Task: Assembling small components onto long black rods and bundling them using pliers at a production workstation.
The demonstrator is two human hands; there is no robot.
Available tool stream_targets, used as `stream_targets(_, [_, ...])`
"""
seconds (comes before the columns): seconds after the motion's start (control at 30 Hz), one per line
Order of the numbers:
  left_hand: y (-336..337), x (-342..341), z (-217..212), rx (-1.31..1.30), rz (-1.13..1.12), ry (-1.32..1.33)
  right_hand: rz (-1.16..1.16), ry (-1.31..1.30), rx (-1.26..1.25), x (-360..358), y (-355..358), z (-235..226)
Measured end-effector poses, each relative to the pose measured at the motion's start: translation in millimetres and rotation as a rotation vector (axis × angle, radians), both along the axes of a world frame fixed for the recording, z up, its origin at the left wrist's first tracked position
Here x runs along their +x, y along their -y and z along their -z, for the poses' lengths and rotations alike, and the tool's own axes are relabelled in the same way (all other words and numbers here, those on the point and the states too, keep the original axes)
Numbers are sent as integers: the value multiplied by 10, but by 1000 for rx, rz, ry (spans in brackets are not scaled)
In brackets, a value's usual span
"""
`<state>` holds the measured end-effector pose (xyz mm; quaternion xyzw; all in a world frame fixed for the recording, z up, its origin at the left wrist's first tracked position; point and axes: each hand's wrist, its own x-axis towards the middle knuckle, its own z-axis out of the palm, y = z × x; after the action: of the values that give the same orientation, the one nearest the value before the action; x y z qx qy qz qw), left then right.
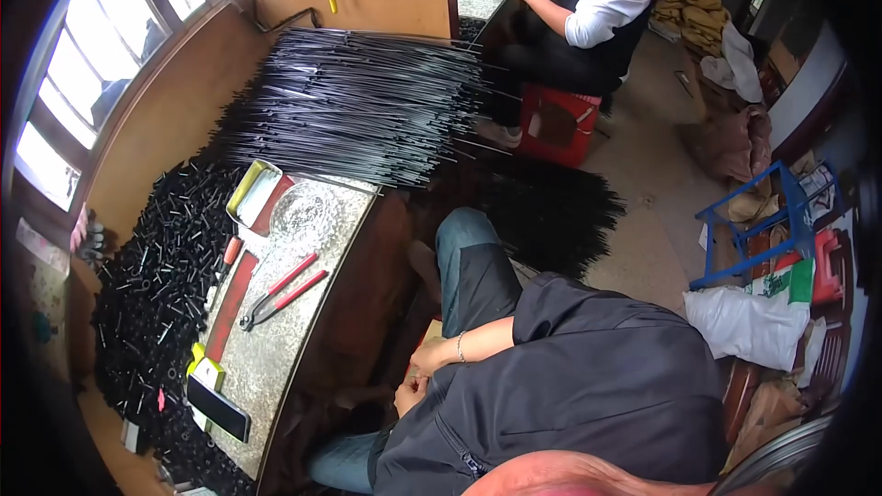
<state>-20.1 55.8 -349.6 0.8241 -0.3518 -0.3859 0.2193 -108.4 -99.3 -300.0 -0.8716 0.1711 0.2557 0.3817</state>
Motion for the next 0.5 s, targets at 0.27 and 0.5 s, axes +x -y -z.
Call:
stream_targets(0.27, [90,-81,-188,-14,-15,97,13,-29,30,-27,59,-138])
stream_targets(0.5, [-77,19,90,-72,47,207,-7,8,28,6,-10,-99])
